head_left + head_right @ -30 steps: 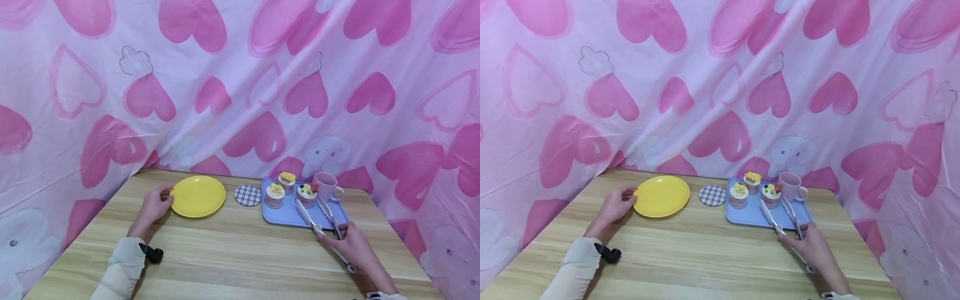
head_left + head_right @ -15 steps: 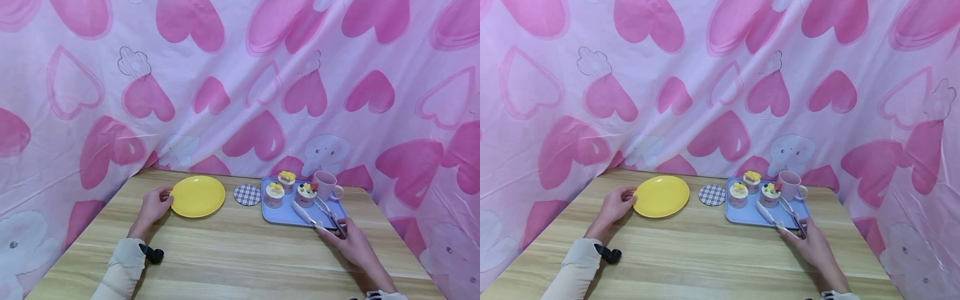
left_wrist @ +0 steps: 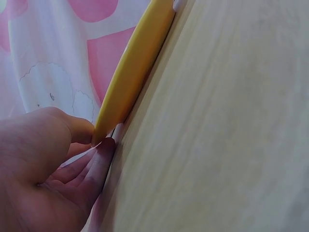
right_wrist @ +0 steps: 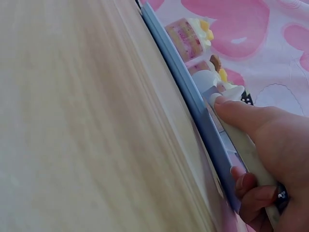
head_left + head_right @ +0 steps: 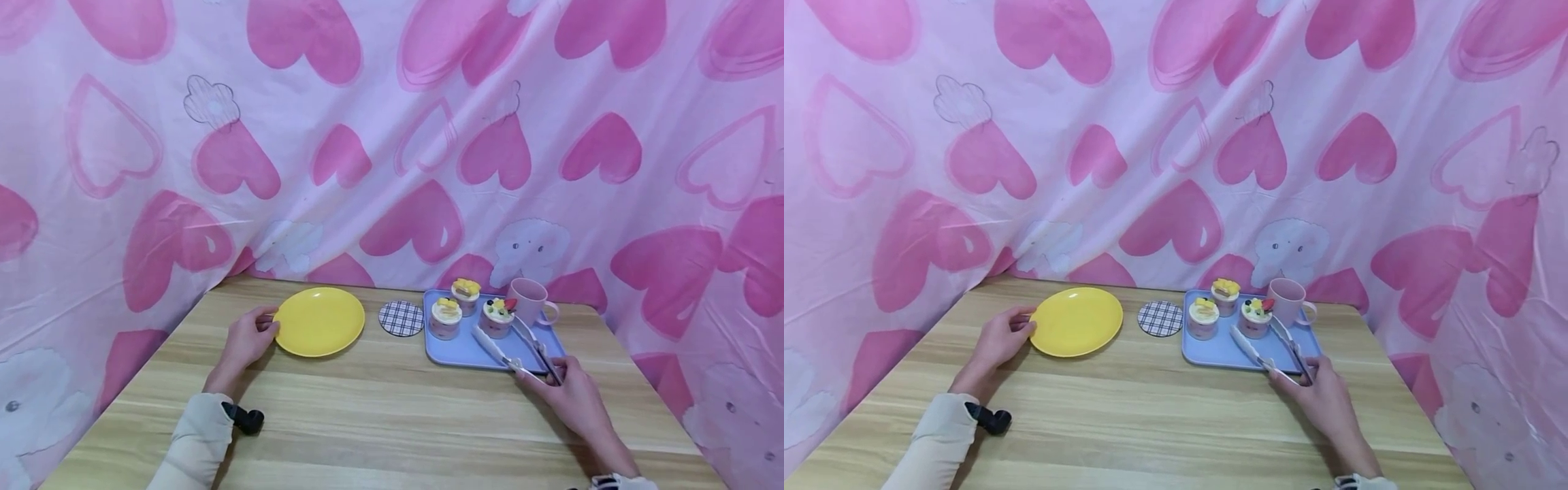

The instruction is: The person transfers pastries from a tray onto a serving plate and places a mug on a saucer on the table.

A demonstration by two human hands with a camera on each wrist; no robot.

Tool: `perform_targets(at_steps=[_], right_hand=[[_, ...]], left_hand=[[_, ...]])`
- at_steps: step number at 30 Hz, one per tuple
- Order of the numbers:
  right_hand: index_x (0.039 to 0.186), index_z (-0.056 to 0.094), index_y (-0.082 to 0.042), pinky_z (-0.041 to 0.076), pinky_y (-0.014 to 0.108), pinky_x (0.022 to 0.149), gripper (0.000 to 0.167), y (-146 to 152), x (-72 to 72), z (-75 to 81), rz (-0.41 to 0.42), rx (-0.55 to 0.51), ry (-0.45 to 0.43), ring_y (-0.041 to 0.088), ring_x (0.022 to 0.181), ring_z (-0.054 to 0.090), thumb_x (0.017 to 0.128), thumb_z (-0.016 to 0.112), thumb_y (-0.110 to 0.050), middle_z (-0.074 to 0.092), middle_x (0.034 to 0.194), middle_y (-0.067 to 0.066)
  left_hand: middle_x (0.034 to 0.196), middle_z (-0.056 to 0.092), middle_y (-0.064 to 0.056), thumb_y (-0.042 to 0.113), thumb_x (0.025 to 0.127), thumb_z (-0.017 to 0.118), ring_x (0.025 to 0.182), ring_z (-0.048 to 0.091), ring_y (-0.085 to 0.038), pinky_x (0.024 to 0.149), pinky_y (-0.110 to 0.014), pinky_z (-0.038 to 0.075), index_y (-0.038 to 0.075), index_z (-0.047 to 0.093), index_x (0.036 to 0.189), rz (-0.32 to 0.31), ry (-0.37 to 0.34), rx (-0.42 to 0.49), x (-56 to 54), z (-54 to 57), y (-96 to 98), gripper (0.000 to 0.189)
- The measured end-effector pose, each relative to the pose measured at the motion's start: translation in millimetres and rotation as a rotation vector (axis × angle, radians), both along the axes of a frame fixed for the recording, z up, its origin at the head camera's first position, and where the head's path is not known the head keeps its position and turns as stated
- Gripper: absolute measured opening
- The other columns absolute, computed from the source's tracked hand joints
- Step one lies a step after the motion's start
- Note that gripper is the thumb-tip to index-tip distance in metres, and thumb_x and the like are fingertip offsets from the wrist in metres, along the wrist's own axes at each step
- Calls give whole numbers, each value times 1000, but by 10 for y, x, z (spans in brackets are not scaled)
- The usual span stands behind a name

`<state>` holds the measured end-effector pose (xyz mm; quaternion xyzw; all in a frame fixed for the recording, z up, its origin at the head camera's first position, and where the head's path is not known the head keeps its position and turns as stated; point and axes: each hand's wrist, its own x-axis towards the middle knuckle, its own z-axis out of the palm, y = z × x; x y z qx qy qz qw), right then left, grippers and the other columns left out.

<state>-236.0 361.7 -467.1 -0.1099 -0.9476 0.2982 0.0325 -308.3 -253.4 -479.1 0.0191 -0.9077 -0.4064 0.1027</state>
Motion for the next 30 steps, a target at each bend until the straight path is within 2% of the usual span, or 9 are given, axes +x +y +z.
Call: perform_targets(at_steps=[6, 11, 13, 15, 18, 21, 26, 30], right_hand=[[158, 44, 4, 46, 30, 74, 121, -27, -22, -18, 11, 24, 1, 26, 97, 60, 81, 74, -85, 61, 99, 12], [162, 43, 4, 48, 38, 79, 127, -52, -23, -31, 17, 71, 1, 31, 103, 58, 80, 68, -90, 56, 93, 12], [162, 44, 3, 53, 45, 86, 128, -62, -24, -44, 13, 86, 20, 35, 109, 59, 79, 66, -92, 65, 104, 22], [161, 45, 2, 56, 57, 97, 129, -69, -23, -53, 5, 92, 33, 41, 118, 60, 78, 65, -94, 67, 129, 33], [160, 47, 1, 52, 68, 107, 127, -69, -17, -57, -6, 97, 40, 51, 133, 57, 79, 63, -95, 50, 157, 37], [159, 49, -1, 50, 70, 106, 122, -61, -9, -59, -18, 108, 44, 57, 140, 52, 80, 62, -94, 49, 156, 38], [155, 54, -3, 51, 69, 104, 116, -44, -1, -78, -34, 109, 75, 58, 139, 53, 82, 62, -93, 53, 151, 38], [155, 54, -3, 52, 67, 104, 116, -33, 2, -69, -45, 89, 73, 57, 138, 53, 82, 63, -92, 51, 154, 37]], left_hand=[[134, 71, -29, 14, 106, 65, 123, 69, -42, 108, -57, 58, -2, 61, 147, 1, 15, -3, 4, -14, -31, 44], [134, 71, -29, 14, 106, 65, 123, 69, -42, 108, -57, 58, -2, 62, 146, 18, 10, -3, 33, -20, -43, 43], [134, 71, -30, 13, 106, 64, 123, 69, -43, 108, -58, 58, -2, 62, 146, 24, 13, -1, 40, -11, -41, 43], [133, 71, -29, 13, 106, 64, 123, 70, -42, 108, -57, 58, -2, 62, 146, 27, 17, 0, 36, -4, -36, 43], [133, 71, -29, 14, 106, 65, 122, 70, -42, 108, -57, 58, -2, 62, 145, 21, 22, -3, 23, -5, -38, 43], [133, 71, -29, 14, 106, 65, 122, 70, -42, 107, -57, 59, -2, 62, 146, 21, 10, -2, 5, -16, -37, 43], [135, 70, -29, 15, 107, 63, 123, 69, -41, 108, -56, 59, -1, 61, 147, 28, -13, 0, -12, -30, -18, 43], [136, 70, -29, 15, 107, 63, 124, 69, -41, 108, -56, 59, -1, 61, 147, 31, -19, 6, -27, -35, 4, 43]])
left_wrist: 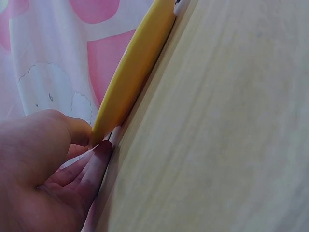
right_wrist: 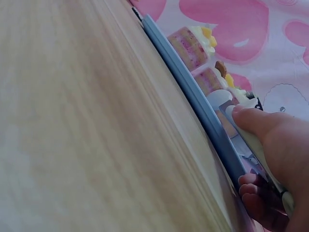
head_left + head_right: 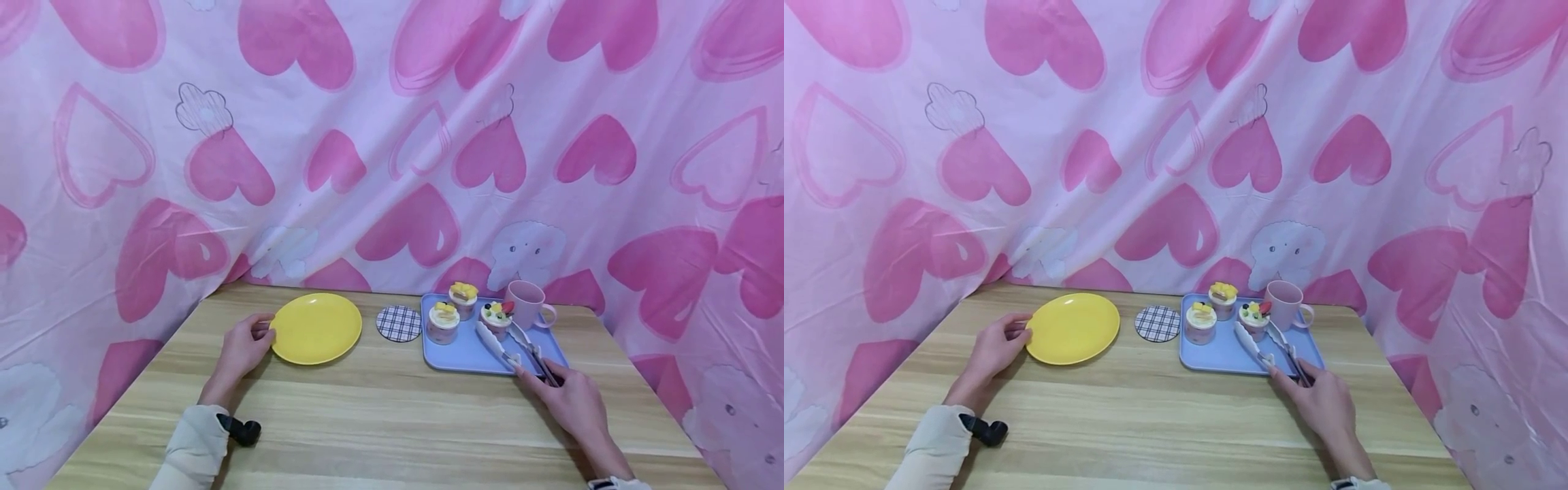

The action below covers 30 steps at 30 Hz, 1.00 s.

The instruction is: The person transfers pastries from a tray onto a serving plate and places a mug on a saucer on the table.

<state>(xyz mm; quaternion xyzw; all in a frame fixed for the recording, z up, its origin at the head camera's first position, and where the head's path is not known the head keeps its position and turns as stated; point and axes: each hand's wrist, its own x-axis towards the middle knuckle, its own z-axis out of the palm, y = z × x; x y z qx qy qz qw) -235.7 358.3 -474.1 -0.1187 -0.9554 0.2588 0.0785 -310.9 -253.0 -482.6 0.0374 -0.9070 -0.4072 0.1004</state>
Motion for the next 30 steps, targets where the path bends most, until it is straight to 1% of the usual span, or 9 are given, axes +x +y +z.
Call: perform_targets(at_steps=[4, 7, 12, 15, 19, 21, 23, 26, 30], right_hand=[[155, 53, -2, 53, 58, 95, 117, -1, 1, 18, -4, 4, -11, 53, 134, 56, 81, 64, -92, 54, 152, 37], [155, 54, -1, 55, 62, 98, 117, -5, 8, 27, -6, 8, -7, 54, 134, 56, 81, 63, -92, 56, 150, 36], [154, 55, -1, 51, 70, 106, 115, -12, 19, 24, -16, 8, 16, 56, 134, 57, 83, 63, -91, 57, 150, 35], [153, 57, 0, 55, 67, 98, 113, -17, 27, 20, -20, 24, 39, 55, 128, 62, 84, 64, -89, 56, 149, 36], [151, 59, 1, 56, 51, 82, 110, -23, 42, 21, -27, 42, 70, 46, 110, 68, 86, 66, -86, 59, 144, 38], [150, 60, 2, 54, 47, 78, 108, -29, 43, 24, -30, 43, 91, 41, 104, 68, 86, 67, -85, 62, 140, 39], [149, 60, 3, 56, 49, 79, 105, -36, 45, 25, -29, 41, 112, 42, 103, 69, 88, 69, -82, 63, 138, 40], [147, 63, 2, 58, 60, 86, 98, -42, 52, 20, -20, 35, 161, 50, 109, 71, 89, 72, -77, 64, 135, 41], [144, 65, 2, 57, 63, 86, 94, -46, 53, 16, -14, 34, 196, 50, 107, 72, 90, 75, -73, 65, 131, 42]], left_hand=[[136, 70, -29, 15, 107, 63, 124, 69, -42, 108, -56, 59, -1, 61, 147, 3, 0, 7, -3, -11, 0, 43], [136, 70, -28, 14, 107, 63, 124, 69, -41, 108, -56, 59, 0, 61, 147, 5, 1, 8, -4, -12, -2, 43], [135, 70, -28, 15, 107, 63, 123, 69, -41, 107, -56, 60, 0, 61, 147, 6, -3, 10, -2, -12, -6, 43], [136, 70, -28, 15, 107, 64, 124, 69, -41, 107, -56, 60, 0, 61, 147, 5, -7, 11, 1, -8, -7, 43], [136, 70, -27, 16, 107, 64, 125, 69, -41, 108, -55, 59, 1, 61, 148, 5, -10, 9, 9, 1, 3, 43], [135, 70, -28, 16, 107, 64, 124, 69, -41, 107, -55, 59, 1, 62, 147, 6, 2, 12, 14, 6, 9, 43], [134, 71, -28, 15, 106, 64, 123, 70, -41, 107, -55, 60, 0, 62, 146, 7, 16, 14, 20, 10, 15, 42], [132, 72, -29, 13, 106, 65, 121, 72, -42, 105, -55, 60, -1, 63, 144, 7, 34, 16, 27, 10, 17, 41], [133, 72, -29, 13, 106, 65, 122, 71, -42, 105, -55, 61, -1, 63, 145, 8, 23, 14, 39, 20, 15, 42]])
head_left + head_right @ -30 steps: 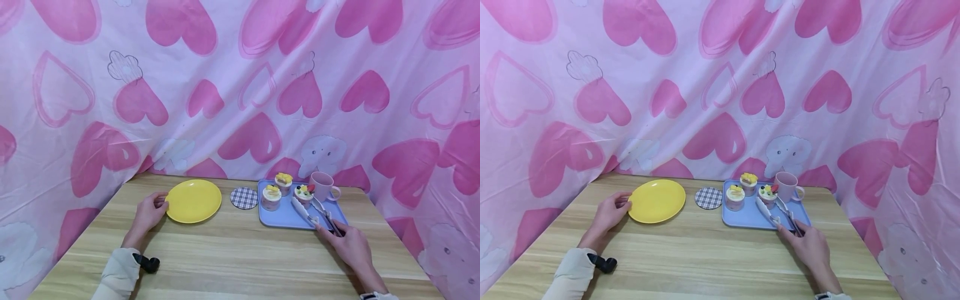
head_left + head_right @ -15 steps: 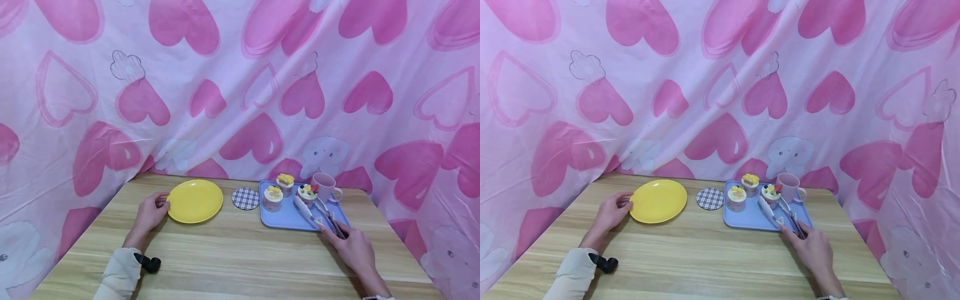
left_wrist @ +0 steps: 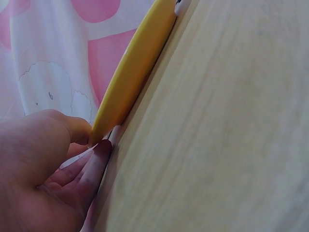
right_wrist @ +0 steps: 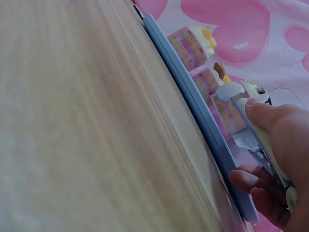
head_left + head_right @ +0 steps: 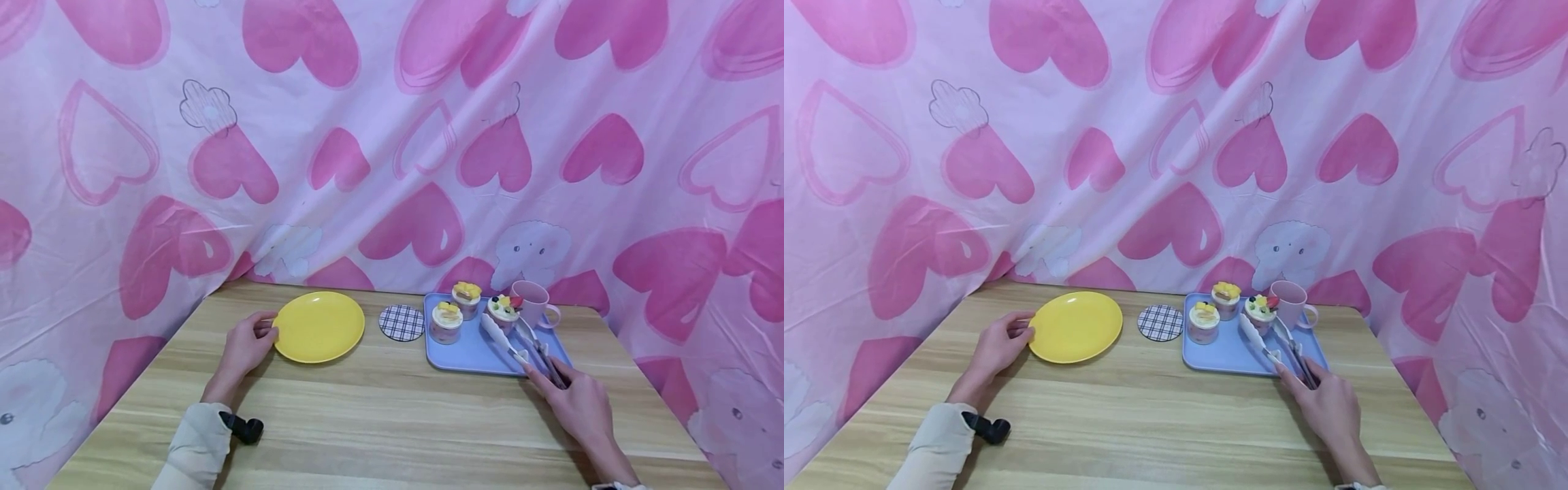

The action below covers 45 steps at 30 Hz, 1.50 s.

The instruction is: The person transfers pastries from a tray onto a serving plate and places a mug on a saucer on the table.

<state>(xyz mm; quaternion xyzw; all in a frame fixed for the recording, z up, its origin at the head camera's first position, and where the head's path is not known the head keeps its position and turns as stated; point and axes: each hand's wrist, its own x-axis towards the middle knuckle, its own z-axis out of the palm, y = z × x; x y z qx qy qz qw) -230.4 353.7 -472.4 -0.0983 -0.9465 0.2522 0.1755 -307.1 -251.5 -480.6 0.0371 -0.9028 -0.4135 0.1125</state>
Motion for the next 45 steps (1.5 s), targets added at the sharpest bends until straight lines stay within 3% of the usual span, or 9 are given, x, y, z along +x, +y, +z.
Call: perform_targets(at_steps=[6, 9, 13, 18, 20, 26, 31, 38, 45], right_hand=[[144, 66, 1, 54, 46, 75, 96, -29, -7, 5, -8, 9, -4, 39, 94, 70, 88, 74, -76, 73, 117, 38], [145, 65, 1, 59, 56, 83, 95, -37, 9, 18, -7, -3, 2, 47, 103, 71, 88, 74, -76, 70, 123, 40], [144, 65, 1, 56, 68, 92, 93, -32, 25, 45, -5, -16, 19, 55, 113, 70, 89, 76, -73, 66, 129, 41], [144, 66, 0, 57, 61, 85, 94, -46, 33, 83, -18, -23, 23, 47, 101, 72, 87, 77, -74, 70, 125, 40], [144, 67, -2, 56, 52, 78, 95, -61, 28, 95, -27, -24, 24, 40, 94, 69, 86, 77, -75, 74, 116, 37], [145, 66, -4, 38, 30, 62, 94, -98, 9, 155, -24, -31, 22, 31, 83, 60, 86, 77, -76, 78, 95, 25], [145, 67, -4, 34, 28, 55, 90, -137, -2, 190, -5, -28, 48, 28, 77, 57, 87, 78, -73, 76, 89, 20], [144, 70, -8, 36, 28, 56, 88, -202, -16, 236, -6, -35, 72, 25, 76, 59, 86, 79, -73, 79, 89, 17], [144, 71, -13, 35, 29, 56, 85, -284, -37, 285, -8, -42, 100, 22, 71, 53, 84, 80, -73, 71, 73, 7]], left_hand=[[135, 71, -29, 14, 106, 65, 124, 70, -42, 105, -54, 61, -1, 63, 146, 1, -17, 20, 3, 0, -10, 42], [136, 70, -29, 14, 106, 66, 125, 70, -42, 104, -53, 62, -1, 63, 146, 2, -22, 34, -7, -14, -6, 43], [134, 71, -28, 14, 105, 66, 124, 70, -41, 104, -52, 62, 0, 64, 145, 10, -17, 50, -20, -19, 26, 42], [132, 72, -28, 13, 104, 67, 121, 71, -40, 103, -51, 62, -1, 65, 143, 17, -4, 44, -15, -1, 64, 41], [130, 73, -28, 12, 104, 67, 120, 72, -40, 103, -52, 62, -2, 65, 142, 21, 3, 44, -7, 3, 65, 41], [129, 73, -28, 10, 102, 68, 118, 72, -40, 103, -52, 62, -2, 67, 141, 39, 1, 48, 6, 12, 52, 41], [128, 74, -27, 11, 102, 69, 117, 73, -39, 102, -52, 62, -2, 67, 141, 53, -2, 38, 1, 27, 44, 42], [127, 74, -27, 9, 101, 70, 115, 73, -39, 102, -52, 62, -3, 68, 139, 58, 13, 56, 5, 39, 57, 41], [129, 73, -29, 10, 101, 69, 119, 73, -40, 102, -50, 63, -4, 65, 140, 63, -9, 75, -13, 19, 43, 42]])
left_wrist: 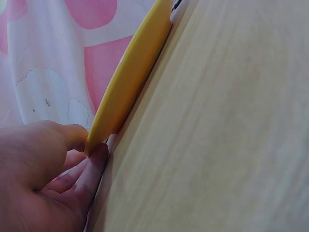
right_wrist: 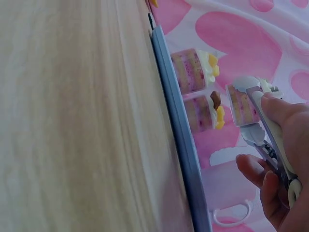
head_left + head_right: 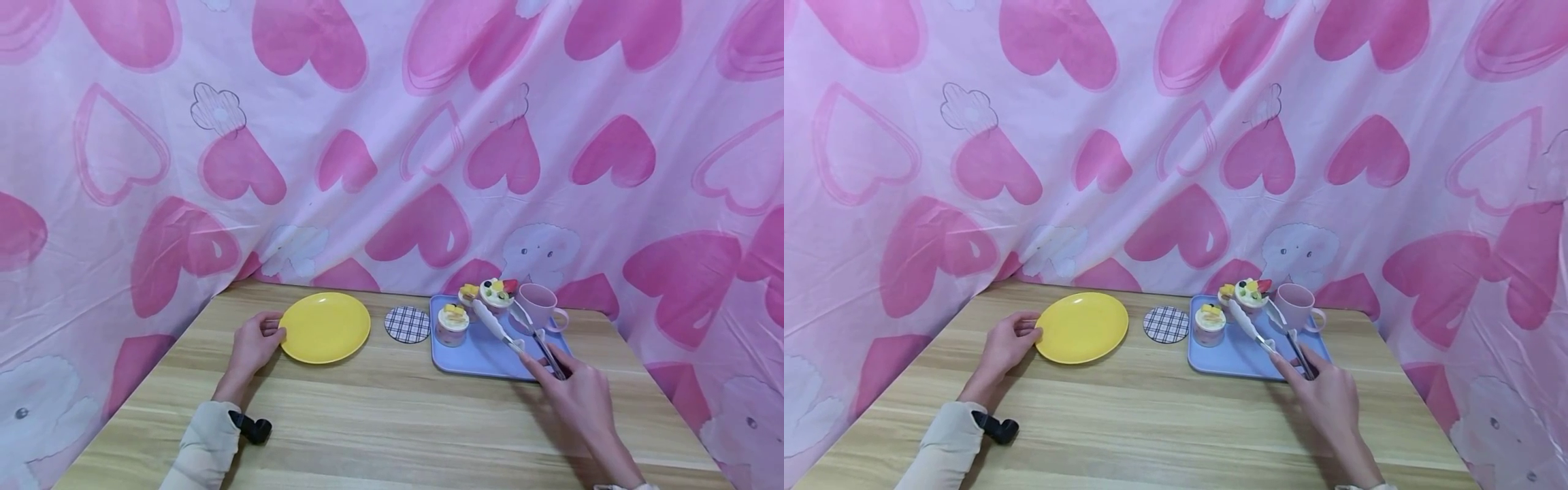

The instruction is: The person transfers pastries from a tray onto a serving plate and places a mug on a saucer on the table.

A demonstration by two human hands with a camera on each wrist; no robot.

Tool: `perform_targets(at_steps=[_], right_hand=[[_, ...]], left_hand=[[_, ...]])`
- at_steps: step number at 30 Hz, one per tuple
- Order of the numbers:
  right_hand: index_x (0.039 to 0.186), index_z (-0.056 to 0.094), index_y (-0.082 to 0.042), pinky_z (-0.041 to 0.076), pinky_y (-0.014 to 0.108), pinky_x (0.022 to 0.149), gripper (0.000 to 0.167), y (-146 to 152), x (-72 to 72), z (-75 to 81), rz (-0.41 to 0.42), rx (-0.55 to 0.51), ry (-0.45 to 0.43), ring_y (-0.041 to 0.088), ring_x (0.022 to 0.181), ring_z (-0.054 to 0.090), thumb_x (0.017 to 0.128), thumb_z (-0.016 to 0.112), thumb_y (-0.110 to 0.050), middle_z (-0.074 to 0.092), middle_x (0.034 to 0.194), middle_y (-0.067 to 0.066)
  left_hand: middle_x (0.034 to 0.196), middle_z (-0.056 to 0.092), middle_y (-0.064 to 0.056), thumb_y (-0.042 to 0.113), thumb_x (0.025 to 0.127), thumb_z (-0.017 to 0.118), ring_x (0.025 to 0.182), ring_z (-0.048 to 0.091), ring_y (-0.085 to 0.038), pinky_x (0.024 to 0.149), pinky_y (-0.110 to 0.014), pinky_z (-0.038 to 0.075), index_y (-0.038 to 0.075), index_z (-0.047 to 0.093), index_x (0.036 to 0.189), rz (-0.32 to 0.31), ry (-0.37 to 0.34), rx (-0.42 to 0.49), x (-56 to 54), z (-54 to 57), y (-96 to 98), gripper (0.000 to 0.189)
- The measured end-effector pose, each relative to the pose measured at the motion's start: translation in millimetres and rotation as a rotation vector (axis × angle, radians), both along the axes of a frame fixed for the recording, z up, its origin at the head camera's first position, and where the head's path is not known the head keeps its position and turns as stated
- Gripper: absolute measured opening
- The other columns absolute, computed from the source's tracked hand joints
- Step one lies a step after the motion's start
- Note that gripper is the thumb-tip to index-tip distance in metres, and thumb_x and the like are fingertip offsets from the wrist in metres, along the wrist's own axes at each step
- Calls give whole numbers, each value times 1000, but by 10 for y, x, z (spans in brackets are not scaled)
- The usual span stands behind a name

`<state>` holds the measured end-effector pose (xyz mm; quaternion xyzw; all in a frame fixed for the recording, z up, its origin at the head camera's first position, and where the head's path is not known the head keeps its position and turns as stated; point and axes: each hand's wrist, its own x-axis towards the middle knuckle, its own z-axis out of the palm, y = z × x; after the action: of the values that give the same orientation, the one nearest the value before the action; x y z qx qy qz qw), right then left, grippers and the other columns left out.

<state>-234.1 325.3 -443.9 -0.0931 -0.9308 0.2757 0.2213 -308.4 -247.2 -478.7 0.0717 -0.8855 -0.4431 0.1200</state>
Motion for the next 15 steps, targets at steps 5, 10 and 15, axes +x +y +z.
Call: perform_targets(at_steps=[5, 10, 15], right_hand=[[140, 75, -14, 35, 28, 57, 77, -59, -24, 41, 33, 2, 35, 20, 70, 53, 86, 82, -69, 79, 84, 6], [136, 77, -13, 33, 29, 55, 72, -134, -72, 95, 69, 1, 65, 19, 68, 50, 87, 83, -66, 76, 81, 5], [136, 76, -7, 35, 28, 51, 73, -203, -142, 131, 105, 0, 95, 19, 72, 55, 88, 84, -62, 83, 94, 8]], left_hand=[[130, 72, -28, 11, 102, 68, 119, 73, -39, 102, -49, 63, -4, 64, 141, 4, -20, 7, 8, -4, -1, 42], [128, 72, -27, 12, 103, 69, 117, 73, -38, 99, -46, 64, -3, 64, 141, -6, -31, 11, 10, -9, -14, 42], [127, 73, -27, 12, 102, 70, 116, 73, -38, 98, -44, 65, -4, 64, 140, -15, -19, 21, 13, -8, -15, 42]])
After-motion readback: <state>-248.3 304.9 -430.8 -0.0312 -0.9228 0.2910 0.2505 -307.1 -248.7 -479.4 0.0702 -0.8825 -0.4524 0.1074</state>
